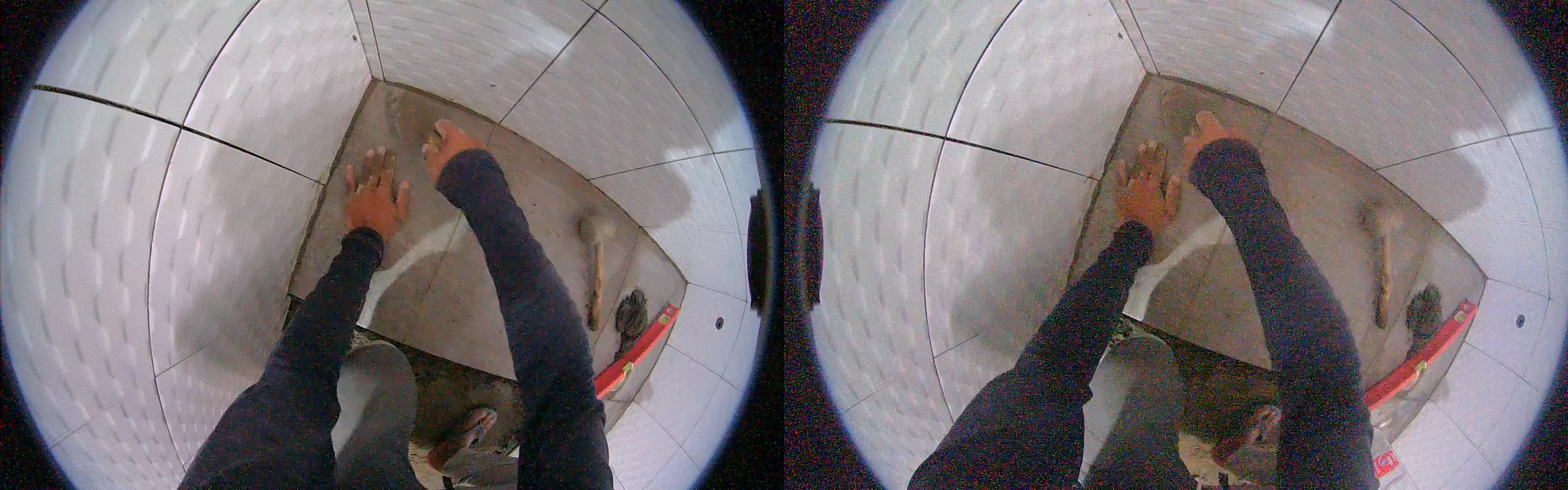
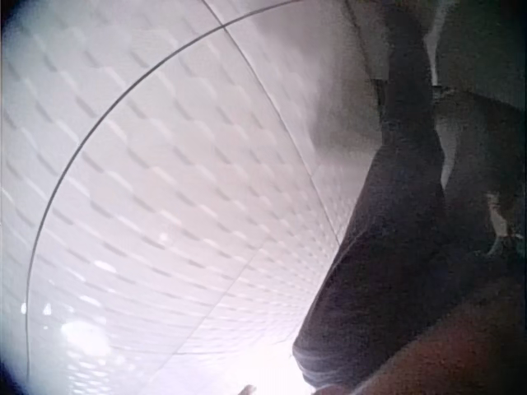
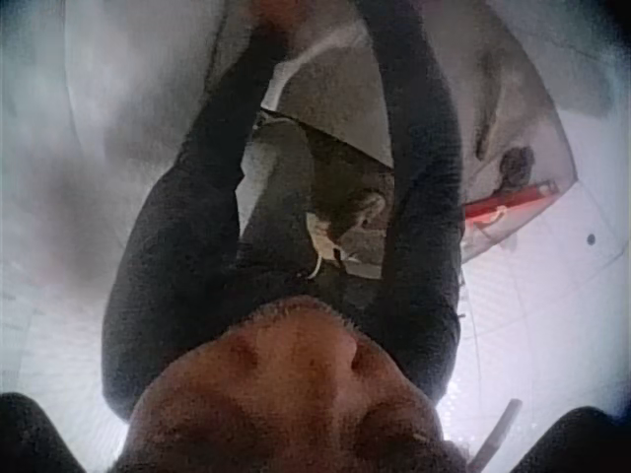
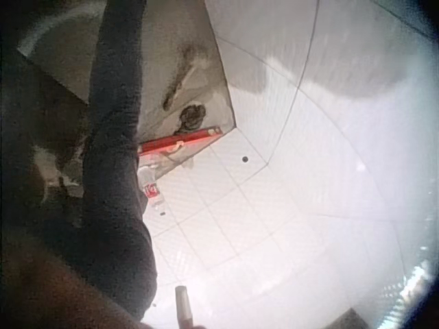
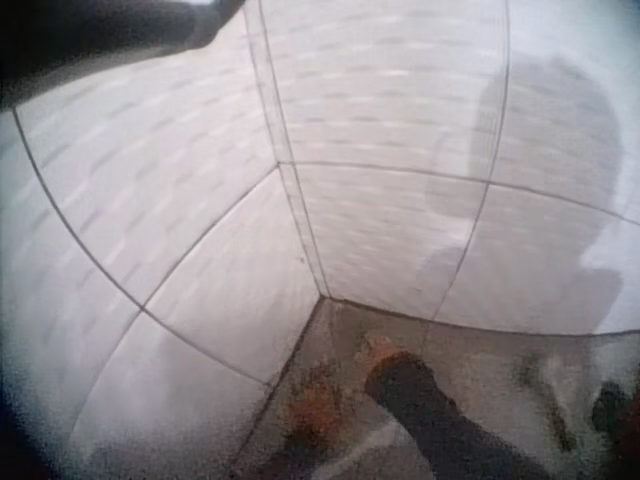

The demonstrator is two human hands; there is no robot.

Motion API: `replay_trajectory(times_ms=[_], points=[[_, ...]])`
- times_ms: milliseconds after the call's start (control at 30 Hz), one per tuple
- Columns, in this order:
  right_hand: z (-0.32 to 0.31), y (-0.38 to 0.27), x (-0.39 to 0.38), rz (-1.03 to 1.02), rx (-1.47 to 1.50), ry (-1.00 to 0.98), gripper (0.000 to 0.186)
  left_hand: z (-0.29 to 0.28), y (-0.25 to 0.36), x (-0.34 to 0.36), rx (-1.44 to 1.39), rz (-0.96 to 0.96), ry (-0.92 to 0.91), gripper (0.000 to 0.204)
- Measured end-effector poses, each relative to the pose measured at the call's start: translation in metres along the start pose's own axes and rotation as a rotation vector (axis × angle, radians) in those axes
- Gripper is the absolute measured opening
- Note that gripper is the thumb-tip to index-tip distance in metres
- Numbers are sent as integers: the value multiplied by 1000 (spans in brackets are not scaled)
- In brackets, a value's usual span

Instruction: The person installs a floor tile by applying mortar, positioning the tile, and tapping it with a mallet to level it. They then wipe the tile surface with a cloth and spread additional mortar on the floor.

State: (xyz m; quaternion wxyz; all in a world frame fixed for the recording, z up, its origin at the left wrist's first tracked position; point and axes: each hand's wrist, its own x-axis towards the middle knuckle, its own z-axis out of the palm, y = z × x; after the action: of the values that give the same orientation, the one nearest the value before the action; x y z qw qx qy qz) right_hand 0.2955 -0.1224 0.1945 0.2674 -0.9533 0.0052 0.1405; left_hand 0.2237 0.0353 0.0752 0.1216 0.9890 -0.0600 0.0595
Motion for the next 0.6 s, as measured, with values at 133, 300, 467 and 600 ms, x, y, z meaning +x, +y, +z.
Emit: replay_trajectory(times_ms=[133, 300, 467, 600], points=[[24, -11, 45, 68, 40, 6, 48, -6, 0, 6, 1, -10, 4, 59], [23, -11, 77, 251, 420, -309, 32, -4, -1, 3, -41, -8, 6, 59], [14, 7, 97, 206, 383, -374, 31, -2, -1, 3, -37, -2, 36, 59], [-22, 48, 69, 248, 361, -304, 31, -5, 3, 6, -26, 17, 51, 60]])
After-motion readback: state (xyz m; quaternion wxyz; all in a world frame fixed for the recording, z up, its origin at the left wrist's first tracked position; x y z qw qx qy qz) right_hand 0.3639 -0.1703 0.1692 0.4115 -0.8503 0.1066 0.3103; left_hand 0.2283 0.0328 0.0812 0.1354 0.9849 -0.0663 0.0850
